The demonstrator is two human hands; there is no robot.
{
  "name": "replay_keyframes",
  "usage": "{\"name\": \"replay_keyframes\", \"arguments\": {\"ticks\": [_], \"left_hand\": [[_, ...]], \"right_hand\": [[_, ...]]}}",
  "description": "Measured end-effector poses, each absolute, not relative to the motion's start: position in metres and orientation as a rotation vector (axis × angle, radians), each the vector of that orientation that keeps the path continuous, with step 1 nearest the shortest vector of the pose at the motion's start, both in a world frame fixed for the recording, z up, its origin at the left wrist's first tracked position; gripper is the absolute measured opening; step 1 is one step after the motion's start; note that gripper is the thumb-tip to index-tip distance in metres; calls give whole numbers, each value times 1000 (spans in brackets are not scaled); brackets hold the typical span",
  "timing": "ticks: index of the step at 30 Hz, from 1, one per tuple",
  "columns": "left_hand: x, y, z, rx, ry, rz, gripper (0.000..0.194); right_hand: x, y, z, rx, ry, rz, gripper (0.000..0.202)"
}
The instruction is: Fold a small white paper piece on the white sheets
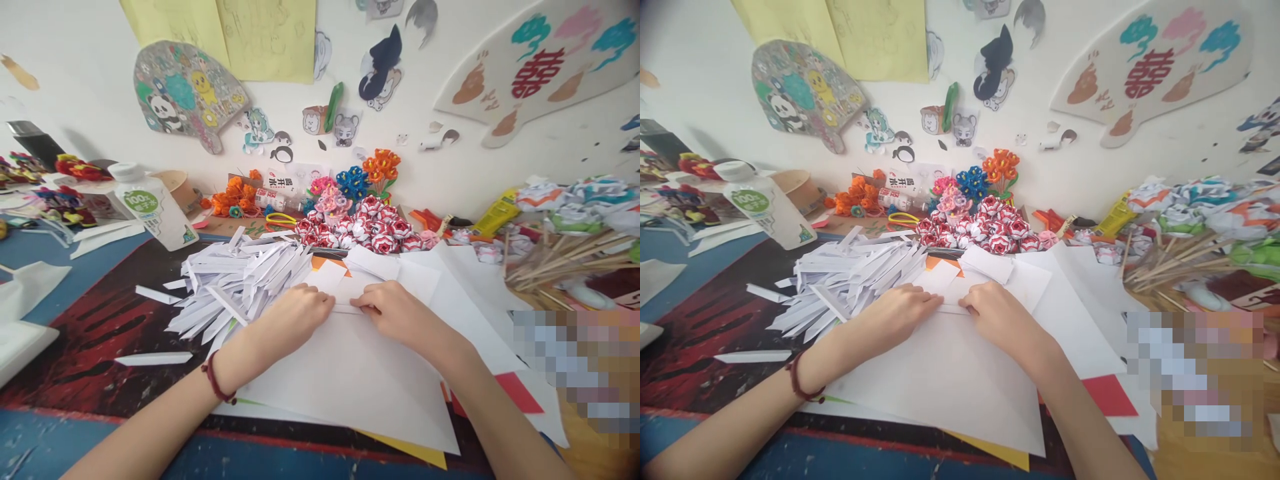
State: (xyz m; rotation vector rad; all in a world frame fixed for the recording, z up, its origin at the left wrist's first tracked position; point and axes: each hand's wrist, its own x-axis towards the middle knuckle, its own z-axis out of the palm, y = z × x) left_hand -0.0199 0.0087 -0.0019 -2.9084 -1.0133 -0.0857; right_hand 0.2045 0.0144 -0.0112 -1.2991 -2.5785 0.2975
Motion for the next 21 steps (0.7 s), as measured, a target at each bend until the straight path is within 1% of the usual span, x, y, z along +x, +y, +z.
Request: {"name": "replay_keyframes", "arguments": {"ticks": [2,5,6,9,13,16,21], "left_hand": [[-19,11,-4,-2869,-1061,-108,13],[-15,17,-11,-2777,-1212,-200,26],[-13,19,-14,-2778,-1234,-233,27],[-8,23,-24,-2815,-1266,-314,21],[-4,25,-31,-2832,-1356,-461,7],[-4,26,-31,-2852,-1408,-540,8],[-3,30,-30,-2947,-1521,-649,9]], "right_hand": [[206,15,-11,-1331,-2518,386,34],[206,17,-10,-1391,-2421,510,29],[205,17,-10,-1409,-2389,544,26],[199,17,-11,-1440,-2307,589,18],[191,18,-16,-1499,-2280,482,11],[190,21,-19,-1564,-2250,481,6],[192,28,-26,-1582,-2152,647,11]]}}
